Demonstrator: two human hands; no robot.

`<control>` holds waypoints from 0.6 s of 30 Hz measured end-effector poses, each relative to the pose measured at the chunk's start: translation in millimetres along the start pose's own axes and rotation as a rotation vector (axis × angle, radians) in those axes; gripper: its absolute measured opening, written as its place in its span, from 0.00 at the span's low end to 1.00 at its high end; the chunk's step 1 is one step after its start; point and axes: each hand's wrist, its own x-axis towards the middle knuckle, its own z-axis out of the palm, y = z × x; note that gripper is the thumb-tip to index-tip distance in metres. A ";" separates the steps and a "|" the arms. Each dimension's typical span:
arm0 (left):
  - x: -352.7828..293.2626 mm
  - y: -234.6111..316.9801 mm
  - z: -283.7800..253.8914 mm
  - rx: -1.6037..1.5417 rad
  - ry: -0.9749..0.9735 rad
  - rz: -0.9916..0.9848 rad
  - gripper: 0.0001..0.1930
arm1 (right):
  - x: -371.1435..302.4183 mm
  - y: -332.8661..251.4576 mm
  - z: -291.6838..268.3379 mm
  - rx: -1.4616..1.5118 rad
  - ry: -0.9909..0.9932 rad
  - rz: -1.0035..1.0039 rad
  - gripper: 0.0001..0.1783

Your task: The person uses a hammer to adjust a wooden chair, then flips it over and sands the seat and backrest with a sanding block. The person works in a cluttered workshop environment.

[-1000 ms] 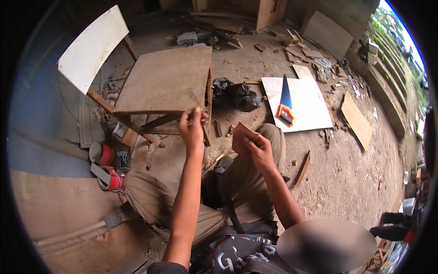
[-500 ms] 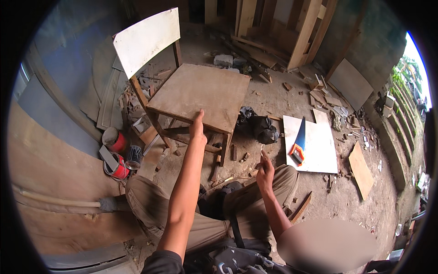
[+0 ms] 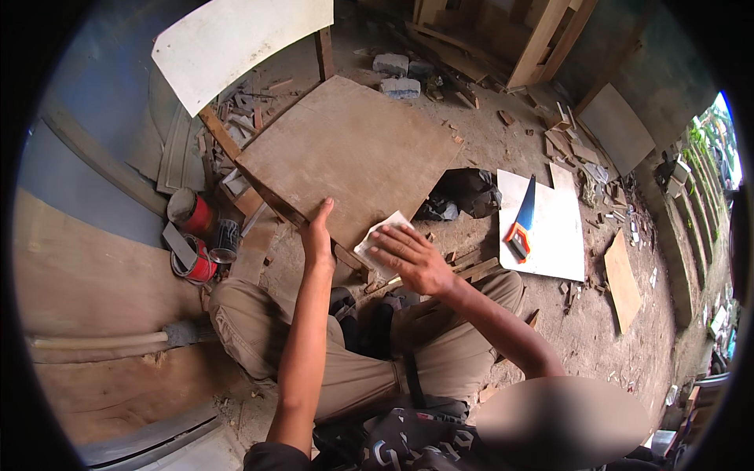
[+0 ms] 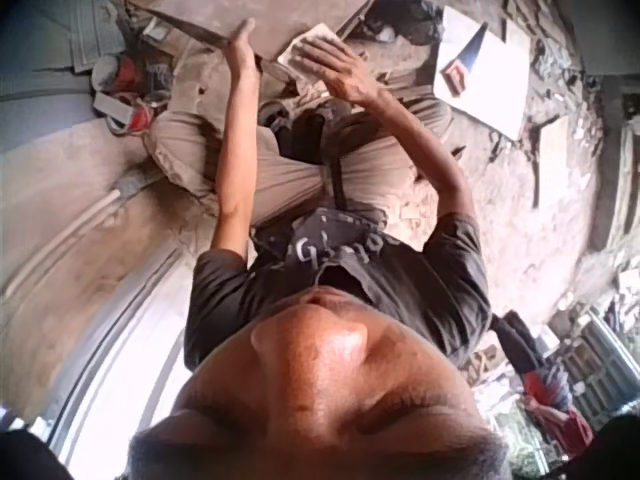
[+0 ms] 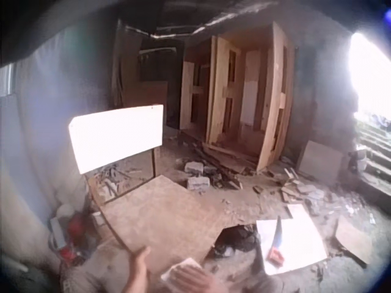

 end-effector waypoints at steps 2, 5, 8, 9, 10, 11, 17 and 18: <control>-5.5 -0.4 3.2 -0.057 0.019 -0.042 0.30 | -7.5 41.6 -3.7 -0.093 0.126 0.099 0.28; -6.1 3.2 18.3 -0.174 0.080 -0.058 0.31 | -8.1 57.0 3.2 -0.026 0.292 0.172 0.30; 9.7 0.6 17.8 -0.318 0.006 -0.107 0.31 | -8.9 -2.4 30.3 0.172 0.209 0.056 0.33; 15.5 4.0 18.1 -0.367 -0.033 -0.132 0.31 | -4.8 -18.6 25.8 0.241 0.131 0.017 0.35; 18.7 7.2 18.3 -0.369 -0.044 -0.149 0.29 | -1.6 -8.5 28.2 0.187 0.172 -0.038 0.37; 17.8 7.1 21.6 -0.338 -0.016 -0.130 0.28 | 0.0 7.1 27.4 0.157 0.181 -0.083 0.35; -8.9 19.1 44.6 -0.259 0.056 -0.102 0.26 | 10.4 42.1 32.4 0.087 0.509 0.373 0.30; -7.1 18.9 43.1 -0.262 0.033 -0.094 0.26 | 8.3 18.9 34.9 0.159 0.441 0.279 0.30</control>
